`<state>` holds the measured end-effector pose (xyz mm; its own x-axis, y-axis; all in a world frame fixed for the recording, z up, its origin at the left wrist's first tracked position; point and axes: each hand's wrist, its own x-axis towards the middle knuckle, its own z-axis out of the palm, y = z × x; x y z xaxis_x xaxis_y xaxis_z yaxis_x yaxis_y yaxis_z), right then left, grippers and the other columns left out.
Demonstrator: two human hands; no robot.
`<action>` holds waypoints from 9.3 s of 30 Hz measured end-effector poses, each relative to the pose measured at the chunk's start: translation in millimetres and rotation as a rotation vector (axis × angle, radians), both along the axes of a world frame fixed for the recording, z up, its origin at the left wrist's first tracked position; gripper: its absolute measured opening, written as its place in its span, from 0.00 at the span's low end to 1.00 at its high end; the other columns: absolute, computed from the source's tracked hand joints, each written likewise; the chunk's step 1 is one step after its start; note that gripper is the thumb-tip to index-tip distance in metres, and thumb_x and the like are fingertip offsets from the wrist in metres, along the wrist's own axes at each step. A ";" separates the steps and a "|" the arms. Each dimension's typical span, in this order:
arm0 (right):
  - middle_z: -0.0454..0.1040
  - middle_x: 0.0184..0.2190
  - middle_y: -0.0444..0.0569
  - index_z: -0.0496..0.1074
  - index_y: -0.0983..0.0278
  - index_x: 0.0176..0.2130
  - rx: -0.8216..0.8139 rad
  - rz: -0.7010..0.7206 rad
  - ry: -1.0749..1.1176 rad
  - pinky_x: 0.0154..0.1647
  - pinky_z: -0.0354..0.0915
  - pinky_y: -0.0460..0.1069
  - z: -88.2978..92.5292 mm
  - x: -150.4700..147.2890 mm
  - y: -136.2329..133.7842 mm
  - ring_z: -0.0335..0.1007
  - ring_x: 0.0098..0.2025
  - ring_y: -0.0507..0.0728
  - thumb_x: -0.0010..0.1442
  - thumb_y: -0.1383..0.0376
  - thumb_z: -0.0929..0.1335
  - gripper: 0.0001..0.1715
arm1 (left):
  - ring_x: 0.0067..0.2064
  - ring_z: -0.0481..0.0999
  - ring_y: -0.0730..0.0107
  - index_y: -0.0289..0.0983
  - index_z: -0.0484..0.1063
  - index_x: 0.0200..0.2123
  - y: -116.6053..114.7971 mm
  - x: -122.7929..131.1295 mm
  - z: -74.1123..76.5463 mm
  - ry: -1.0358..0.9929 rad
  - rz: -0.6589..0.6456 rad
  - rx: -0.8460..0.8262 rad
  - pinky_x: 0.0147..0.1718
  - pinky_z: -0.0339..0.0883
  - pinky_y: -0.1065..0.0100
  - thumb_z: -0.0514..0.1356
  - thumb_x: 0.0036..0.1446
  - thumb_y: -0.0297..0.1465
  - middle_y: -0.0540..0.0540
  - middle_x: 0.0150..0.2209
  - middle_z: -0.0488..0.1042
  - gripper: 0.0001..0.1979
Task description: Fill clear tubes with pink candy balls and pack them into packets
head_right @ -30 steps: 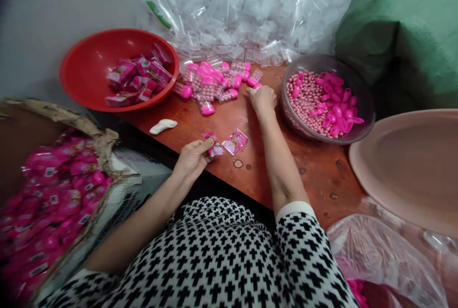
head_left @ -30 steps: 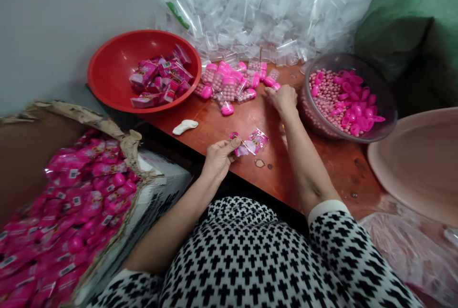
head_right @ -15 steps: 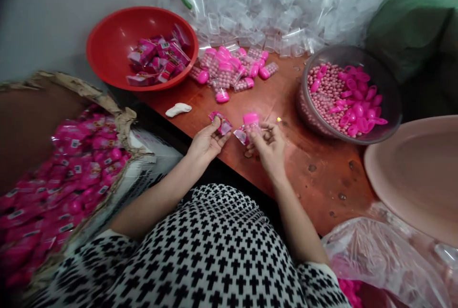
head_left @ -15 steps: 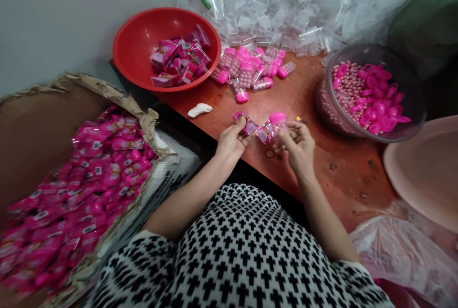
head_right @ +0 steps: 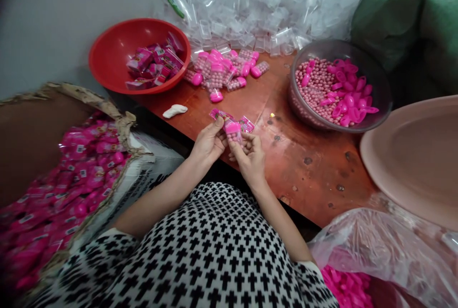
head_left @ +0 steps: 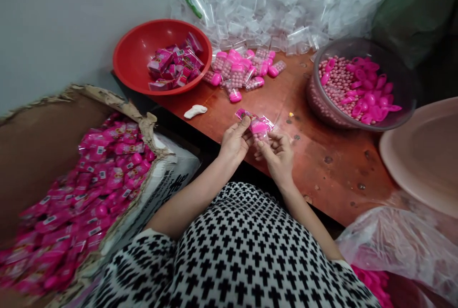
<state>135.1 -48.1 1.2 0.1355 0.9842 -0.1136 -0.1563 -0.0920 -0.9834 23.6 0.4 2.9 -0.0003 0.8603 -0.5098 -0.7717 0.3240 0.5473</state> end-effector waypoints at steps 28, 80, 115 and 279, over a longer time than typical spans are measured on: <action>0.76 0.26 0.34 0.62 0.58 0.45 0.038 0.046 0.114 0.23 0.73 0.42 -17.0 -4.5 13.7 0.74 0.21 0.47 0.54 0.59 0.76 0.26 | 0.23 0.74 0.74 0.30 0.74 0.21 16.9 -11.7 11.1 0.208 -0.261 0.120 0.26 0.68 0.71 0.79 0.32 0.36 0.46 0.21 0.75 0.20; 0.80 0.27 0.37 0.63 0.59 0.40 -0.022 0.134 0.309 0.28 0.78 0.45 -19.6 11.8 9.5 0.78 0.25 0.50 0.48 0.54 0.79 0.29 | 0.24 0.73 0.75 0.30 0.77 0.23 -13.6 -0.9 8.4 0.187 -0.259 0.104 0.24 0.69 0.73 0.79 0.30 0.40 0.47 0.22 0.76 0.23; 0.77 0.25 0.41 0.69 0.61 0.32 -0.080 -0.014 -0.034 0.22 0.69 0.43 -13.7 52.9 35.8 0.72 0.22 0.48 0.51 0.49 0.76 0.23 | 0.69 0.64 0.51 0.45 0.82 0.40 20.8 -15.9 -53.5 1.409 -0.394 0.678 0.70 0.38 0.39 0.66 0.58 0.30 0.47 0.57 0.77 0.07; 0.78 0.24 0.40 0.66 0.61 0.33 -0.096 -0.081 -0.030 0.21 0.71 0.44 -9.9 11.7 -4.4 0.74 0.22 0.50 0.49 0.54 0.78 0.22 | 0.26 0.77 0.75 0.33 0.73 0.30 6.5 8.7 3.9 0.034 -0.191 0.048 0.29 0.72 0.73 0.76 0.42 0.28 0.50 0.26 0.78 0.16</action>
<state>146.8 -52.4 -8.7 0.2192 0.9547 -0.2012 -0.1379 -0.1738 -0.9751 32.3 6.9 6.8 0.1492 0.8697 -0.4704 -0.6792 0.4359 0.5905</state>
